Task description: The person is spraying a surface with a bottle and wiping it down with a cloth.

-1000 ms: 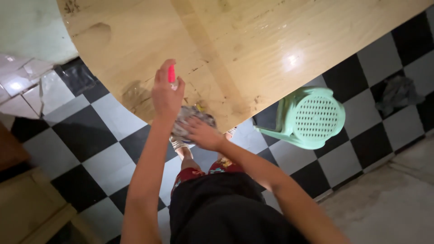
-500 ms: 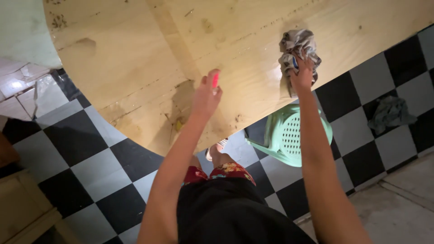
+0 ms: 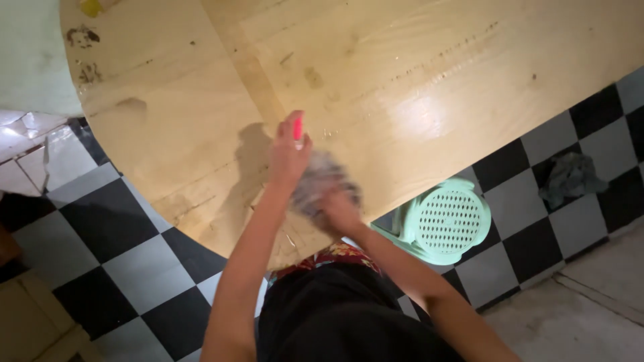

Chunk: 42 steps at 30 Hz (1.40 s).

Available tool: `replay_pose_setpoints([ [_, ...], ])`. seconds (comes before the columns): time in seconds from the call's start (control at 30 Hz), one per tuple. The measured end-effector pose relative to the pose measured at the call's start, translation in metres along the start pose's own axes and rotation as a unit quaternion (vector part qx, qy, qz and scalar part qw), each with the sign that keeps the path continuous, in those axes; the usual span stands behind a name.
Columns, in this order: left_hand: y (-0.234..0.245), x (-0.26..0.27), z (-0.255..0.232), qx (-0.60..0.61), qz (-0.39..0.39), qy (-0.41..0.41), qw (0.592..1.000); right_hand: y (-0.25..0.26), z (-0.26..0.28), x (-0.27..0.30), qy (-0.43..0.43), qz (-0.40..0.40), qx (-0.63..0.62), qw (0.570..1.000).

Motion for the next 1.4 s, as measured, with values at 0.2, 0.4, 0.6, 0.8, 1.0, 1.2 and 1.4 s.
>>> replay_pose_setpoints([
  [0.2,0.047,-0.052,0.005,-0.026,-0.041,-0.030,0.998,0.092,-0.100,-0.139,-0.006,-0.072,-0.426,0.902],
  [0.4,0.040,-0.081,0.031,-0.016,0.002,0.007,1.000,0.129,-0.434,-0.122,-0.324,-0.310,-0.702,0.553],
  [0.6,0.029,-0.099,0.032,-0.039,0.026,0.056,0.997,0.114,-0.368,-0.260,-0.234,-0.127,0.058,0.962],
  [0.8,0.023,-0.110,0.019,-0.043,-0.019,0.023,0.999,0.126,-0.033,-0.280,0.081,-0.050,-0.085,0.992],
  [1.0,0.016,-0.113,0.009,-0.014,-0.038,0.031,0.999,0.108,0.029,-0.114,0.236,0.164,-0.161,0.944],
  [1.2,-0.013,-0.103,0.021,-0.063,0.008,0.104,0.993,0.149,0.010,-0.060,0.322,0.156,-0.129,0.925],
  [1.4,-0.019,-0.104,0.029,-0.044,0.069,0.145,0.986,0.126,0.010,-0.106,0.327,0.215,-0.145,0.909],
])
Point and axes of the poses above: each hand's wrist, its own x-axis away from the middle knuckle, its own y-axis out of the back of the hand, z = x × y, the point moved 9 cm from there along -x, towards the middle knuckle, and after that the axes turned 5 degrees about z, right-handed, at the moved point
